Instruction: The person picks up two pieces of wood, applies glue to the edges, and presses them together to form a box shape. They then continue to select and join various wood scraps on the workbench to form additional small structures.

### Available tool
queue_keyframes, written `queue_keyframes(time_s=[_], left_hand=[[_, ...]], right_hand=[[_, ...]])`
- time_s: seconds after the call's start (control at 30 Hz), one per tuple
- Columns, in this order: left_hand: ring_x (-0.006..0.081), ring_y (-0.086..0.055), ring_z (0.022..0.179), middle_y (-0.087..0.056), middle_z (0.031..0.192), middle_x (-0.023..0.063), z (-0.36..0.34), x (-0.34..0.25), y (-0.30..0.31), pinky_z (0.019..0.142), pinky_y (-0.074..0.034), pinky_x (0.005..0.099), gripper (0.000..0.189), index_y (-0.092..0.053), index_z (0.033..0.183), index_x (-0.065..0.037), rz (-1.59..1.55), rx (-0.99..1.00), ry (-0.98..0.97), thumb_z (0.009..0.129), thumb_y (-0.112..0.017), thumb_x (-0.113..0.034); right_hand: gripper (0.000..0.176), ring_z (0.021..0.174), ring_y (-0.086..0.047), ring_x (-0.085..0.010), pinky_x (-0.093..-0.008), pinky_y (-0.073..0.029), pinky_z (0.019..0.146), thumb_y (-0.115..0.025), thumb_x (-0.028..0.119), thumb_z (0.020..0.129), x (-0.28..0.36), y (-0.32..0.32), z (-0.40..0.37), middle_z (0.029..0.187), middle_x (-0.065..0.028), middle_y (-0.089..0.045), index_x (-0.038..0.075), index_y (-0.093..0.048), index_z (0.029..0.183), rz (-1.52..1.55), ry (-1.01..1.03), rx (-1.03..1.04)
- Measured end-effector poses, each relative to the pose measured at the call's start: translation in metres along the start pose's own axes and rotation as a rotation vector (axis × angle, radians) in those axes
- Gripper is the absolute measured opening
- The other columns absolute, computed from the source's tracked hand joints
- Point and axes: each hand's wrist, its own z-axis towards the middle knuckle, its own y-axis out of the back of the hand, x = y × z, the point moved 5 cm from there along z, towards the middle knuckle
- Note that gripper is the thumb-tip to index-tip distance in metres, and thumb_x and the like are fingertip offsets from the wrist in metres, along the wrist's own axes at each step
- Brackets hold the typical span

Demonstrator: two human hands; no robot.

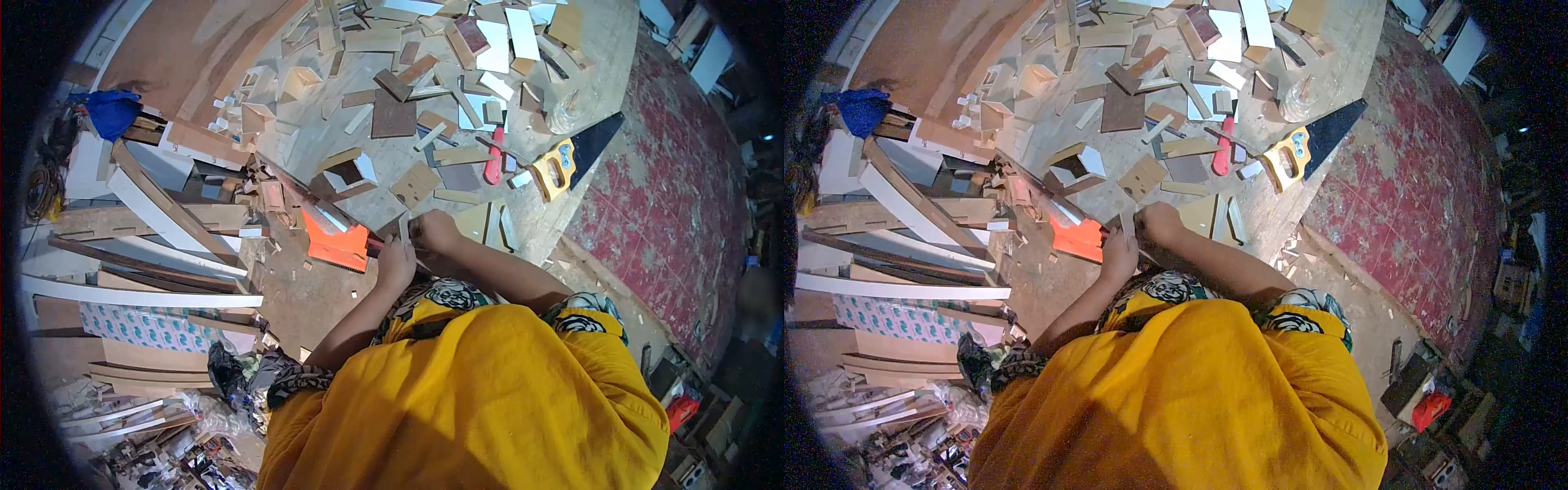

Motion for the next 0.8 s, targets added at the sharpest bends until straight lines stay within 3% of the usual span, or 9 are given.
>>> queue_keyframes(time_s=[0.07, 0.13, 0.27, 0.37, 0.47, 0.63, 0.7, 0.8], left_hand=[[0.0431, -0.051, 0.079, -0.049, 0.085, 0.0292, -0.002, -0.002, 0.002, 0.071, -0.043, 0.0483, 0.025, -0.052, 0.081, 0.011, -0.02, -0.048, 0.003, 0.083, -0.044, -0.013], [0.0435, -0.051, 0.079, -0.049, 0.085, 0.0297, -0.003, -0.003, 0.003, 0.072, -0.042, 0.0484, 0.026, -0.052, 0.081, 0.011, -0.042, -0.091, 0.006, 0.083, -0.043, -0.013], [0.0444, -0.051, 0.081, -0.05, 0.087, 0.0306, -0.002, -0.002, 0.003, 0.073, -0.042, 0.0482, 0.028, -0.053, 0.082, 0.012, -0.02, -0.101, -0.019, 0.084, -0.042, -0.014], [0.0444, -0.051, 0.083, -0.05, 0.09, 0.0314, -0.001, -0.006, 0.006, 0.074, -0.043, 0.0474, 0.029, -0.053, 0.082, 0.012, -0.011, -0.081, 0.001, 0.084, -0.043, -0.015], [0.044, -0.051, 0.085, -0.05, 0.092, 0.0316, 0.0, -0.004, 0.006, 0.075, -0.043, 0.0467, 0.029, -0.053, 0.082, 0.011, -0.029, -0.03, 0.046, 0.084, -0.043, -0.016], [0.0428, -0.052, 0.084, -0.05, 0.092, 0.0298, 0.001, 0.0, -0.001, 0.074, -0.044, 0.0468, 0.029, -0.054, 0.082, 0.01, -0.001, -0.046, 0.06, 0.083, -0.043, -0.016], [0.0425, -0.053, 0.083, -0.05, 0.094, 0.0286, -0.003, -0.005, 0.003, 0.074, -0.044, 0.0472, 0.029, -0.055, 0.082, 0.009, -0.02, -0.115, 0.029, 0.083, -0.044, -0.017], [0.042, -0.053, 0.084, -0.049, 0.097, 0.0285, -0.002, -0.01, 0.004, 0.073, -0.044, 0.047, 0.029, -0.055, 0.083, 0.009, 0.029, -0.048, 0.059, 0.084, -0.044, -0.018]], right_hand=[[0.017, 0.063, -0.059, -0.033, -0.0408, -0.047, 0.058, -0.064, 0.019, 0.056, 0.006, -0.003, -0.01, 0.066, -0.0143, -0.06, 0.009, -0.063, 0.07, -0.029, 0.022, 0.008], [0.014, 0.068, -0.058, -0.0351, -0.0427, -0.047, 0.06, -0.059, 0.017, 0.061, 0.02, 0.004, -0.023, 0.069, -0.0179, -0.058, 0.008, -0.063, 0.07, -0.004, 0.138, -0.134], [0.014, 0.069, -0.058, -0.035, -0.0423, -0.047, 0.061, -0.057, 0.017, 0.063, 0.026, 0.003, -0.028, 0.071, -0.0181, -0.058, 0.007, -0.063, 0.07, -0.032, 0.154, -0.134], [0.016, 0.066, -0.058, -0.0343, -0.0425, -0.047, 0.059, -0.062, 0.018, 0.062, 0.016, 0.0, -0.02, 0.07, -0.0172, -0.059, 0.005, -0.061, 0.07, 0.019, 0.101, -0.168], [0.015, 0.066, -0.058, -0.0354, -0.0431, -0.046, 0.059, -0.062, 0.017, 0.063, 0.015, 0.002, -0.015, 0.07, -0.0181, -0.059, 0.004, -0.058, 0.07, 0.103, -0.025, -0.06], [0.013, 0.066, -0.057, -0.0381, -0.0431, -0.046, 0.059, -0.061, 0.012, 0.064, 0.005, 0.003, -0.004, 0.068, -0.0206, -0.058, 0.002, -0.058, 0.071, 0.184, -0.184, -0.178], [0.013, 0.066, -0.057, -0.0383, -0.043, -0.046, 0.059, -0.061, 0.012, 0.063, 0.004, -0.001, -0.001, 0.068, -0.0209, -0.058, 0.002, -0.058, 0.071, 0.179, -0.167, -0.188], [0.014, 0.066, -0.057, -0.0386, -0.043, -0.045, 0.059, -0.061, 0.012, 0.062, 0.006, 0.002, -0.001, 0.068, -0.0213, -0.057, 0.002, -0.058, 0.071, 0.146, -0.096, -0.172]])
